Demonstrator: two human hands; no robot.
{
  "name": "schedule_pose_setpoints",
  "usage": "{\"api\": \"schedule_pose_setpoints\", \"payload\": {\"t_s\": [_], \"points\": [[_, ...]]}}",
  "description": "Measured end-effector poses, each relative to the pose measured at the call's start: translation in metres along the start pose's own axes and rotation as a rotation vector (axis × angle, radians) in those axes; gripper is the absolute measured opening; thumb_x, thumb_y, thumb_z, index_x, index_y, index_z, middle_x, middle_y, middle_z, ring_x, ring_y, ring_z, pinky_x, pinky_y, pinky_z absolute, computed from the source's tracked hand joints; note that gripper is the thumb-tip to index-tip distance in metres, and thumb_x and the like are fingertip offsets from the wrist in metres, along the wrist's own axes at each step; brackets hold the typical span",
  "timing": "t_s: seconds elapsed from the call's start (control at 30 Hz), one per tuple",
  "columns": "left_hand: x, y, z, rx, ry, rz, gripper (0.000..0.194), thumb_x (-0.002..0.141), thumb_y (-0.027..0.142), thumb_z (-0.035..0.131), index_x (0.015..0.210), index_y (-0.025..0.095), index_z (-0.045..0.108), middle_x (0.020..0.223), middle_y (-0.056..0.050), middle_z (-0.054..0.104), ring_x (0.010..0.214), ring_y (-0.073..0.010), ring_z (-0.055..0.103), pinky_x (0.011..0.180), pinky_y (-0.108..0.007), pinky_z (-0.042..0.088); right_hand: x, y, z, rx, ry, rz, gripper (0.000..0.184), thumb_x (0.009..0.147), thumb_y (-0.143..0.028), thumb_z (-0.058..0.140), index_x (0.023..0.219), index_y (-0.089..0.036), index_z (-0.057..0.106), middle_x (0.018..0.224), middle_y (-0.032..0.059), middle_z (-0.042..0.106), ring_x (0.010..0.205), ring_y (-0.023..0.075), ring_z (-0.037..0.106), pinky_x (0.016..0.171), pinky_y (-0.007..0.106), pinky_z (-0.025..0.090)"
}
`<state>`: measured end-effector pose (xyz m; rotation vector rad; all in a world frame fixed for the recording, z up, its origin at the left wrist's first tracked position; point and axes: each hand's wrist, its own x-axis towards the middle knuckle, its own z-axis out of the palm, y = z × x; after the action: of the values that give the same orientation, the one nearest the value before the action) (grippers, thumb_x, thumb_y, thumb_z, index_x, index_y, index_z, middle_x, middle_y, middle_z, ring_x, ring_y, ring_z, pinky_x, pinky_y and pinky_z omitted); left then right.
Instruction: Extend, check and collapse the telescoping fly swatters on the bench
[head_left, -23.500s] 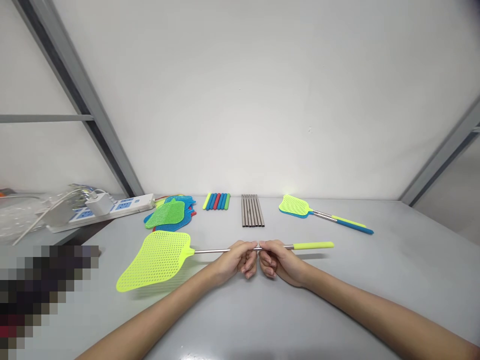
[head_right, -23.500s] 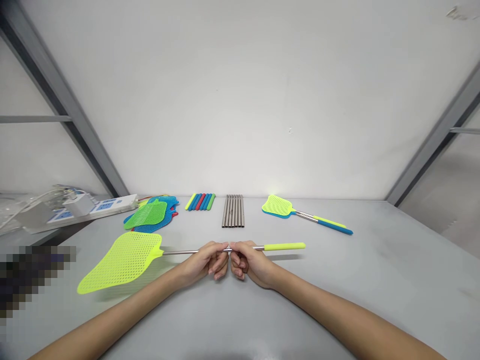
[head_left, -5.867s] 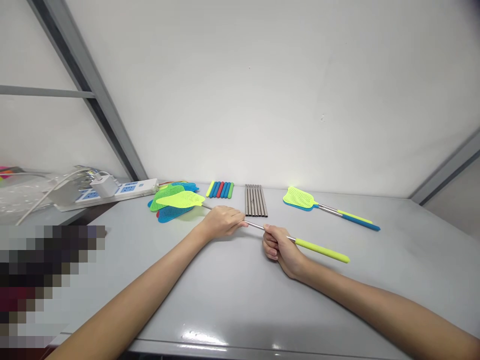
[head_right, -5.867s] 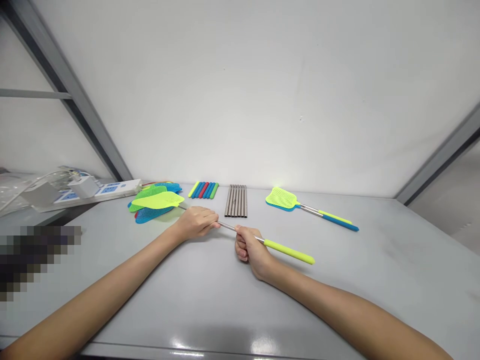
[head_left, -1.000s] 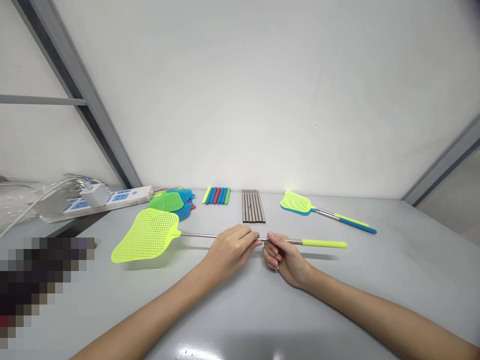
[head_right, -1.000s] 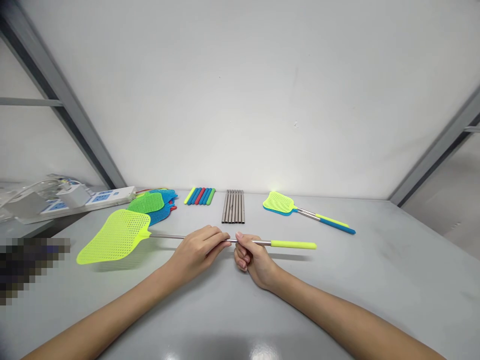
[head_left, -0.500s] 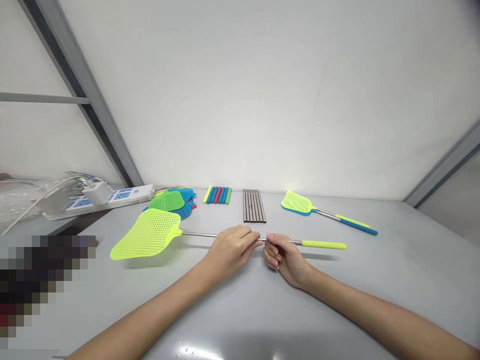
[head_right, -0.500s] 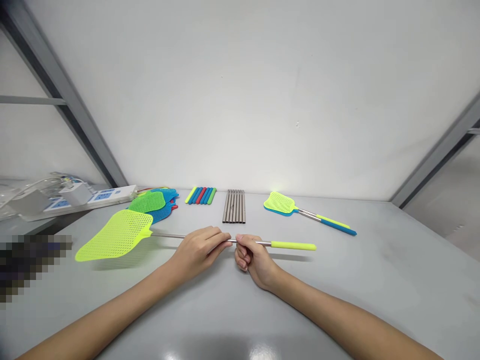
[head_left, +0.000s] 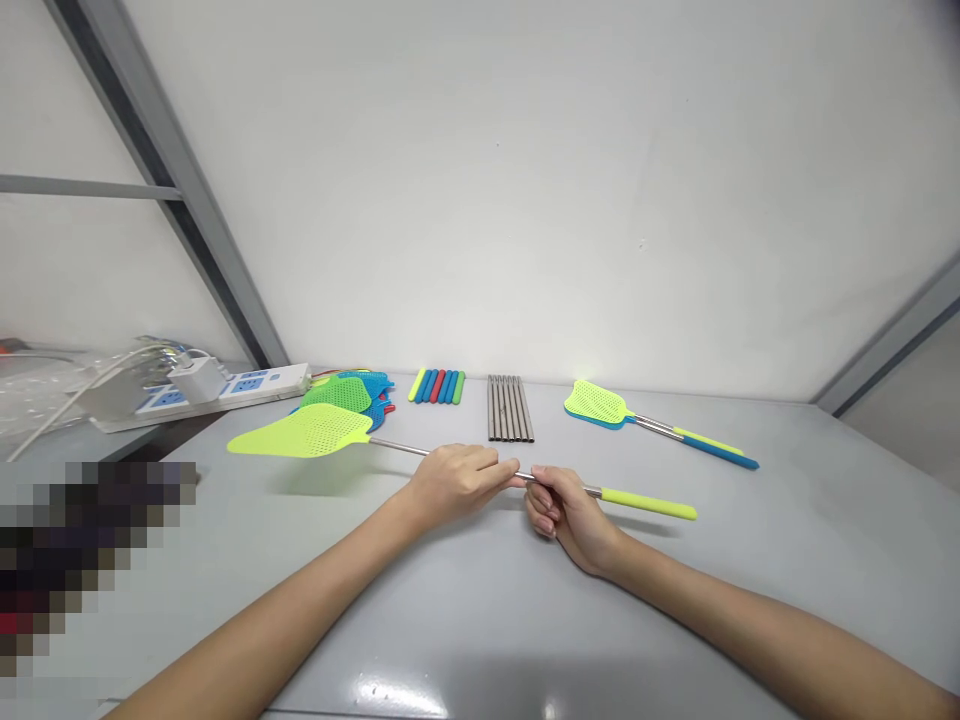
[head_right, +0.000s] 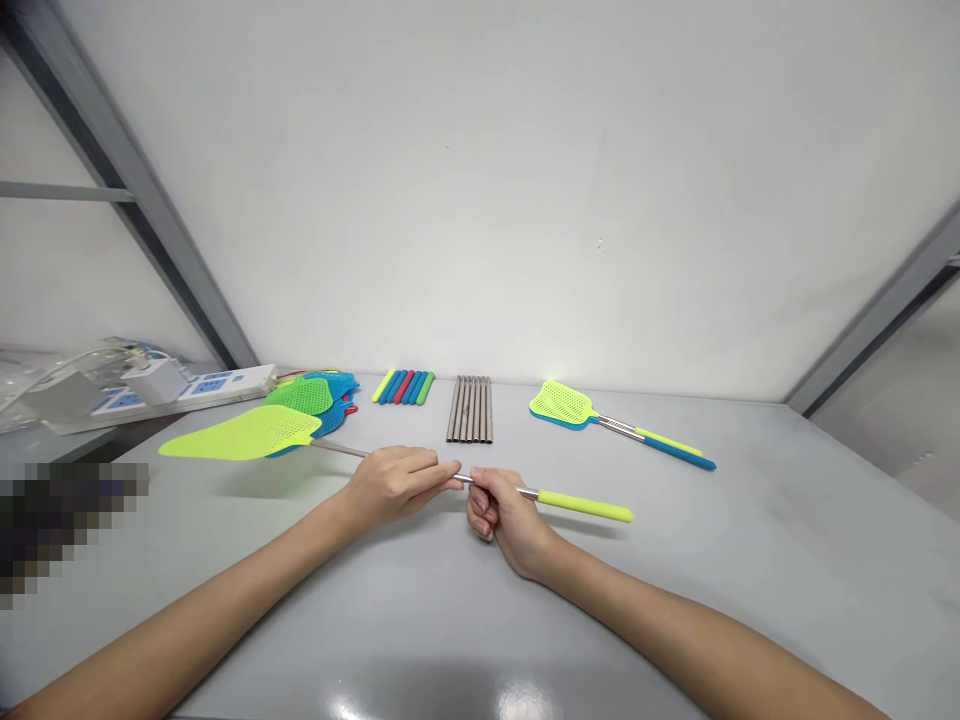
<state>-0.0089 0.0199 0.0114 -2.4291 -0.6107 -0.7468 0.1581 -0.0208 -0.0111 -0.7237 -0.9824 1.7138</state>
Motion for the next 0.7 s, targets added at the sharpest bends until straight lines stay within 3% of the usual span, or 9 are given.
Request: {"api": "schedule_pose_setpoints", "payload": {"t_s": [0.3,0.7], "points": [[0.006,-0.011,0.003,0.083,0.055,0.113,0.025,0.086,0.035,0.041,0.071,0.020,0.054,0.048,0.005,0.042,0.045,-0.0069,0.041,0.045,-0.023,0.024,0.001,-0.003,0.002,0.025,0.041,0.049,0.037,0.077,-0.032,0.046,0.047,-0.018,0.029,0.042,-0.0086,0.019,0.036,0.0056,0.019,0.039,0.023,0.013],[0.000,-0.027,0.005,0.137,0.088,0.176,0.022,0.085,0.036,0.041,0.075,0.023,0.054,0.047,0.005,0.039,0.044,-0.0072,0.041,0.044,-0.024,0.025,0.000,-0.004,0.009,0.029,0.073,0.059,0.036,0.075,-0.033,0.048,0.049,-0.018,0.028,0.044,-0.0085,0.019,0.037,0.0055,0.017,0.039,0.024,0.010]]}}
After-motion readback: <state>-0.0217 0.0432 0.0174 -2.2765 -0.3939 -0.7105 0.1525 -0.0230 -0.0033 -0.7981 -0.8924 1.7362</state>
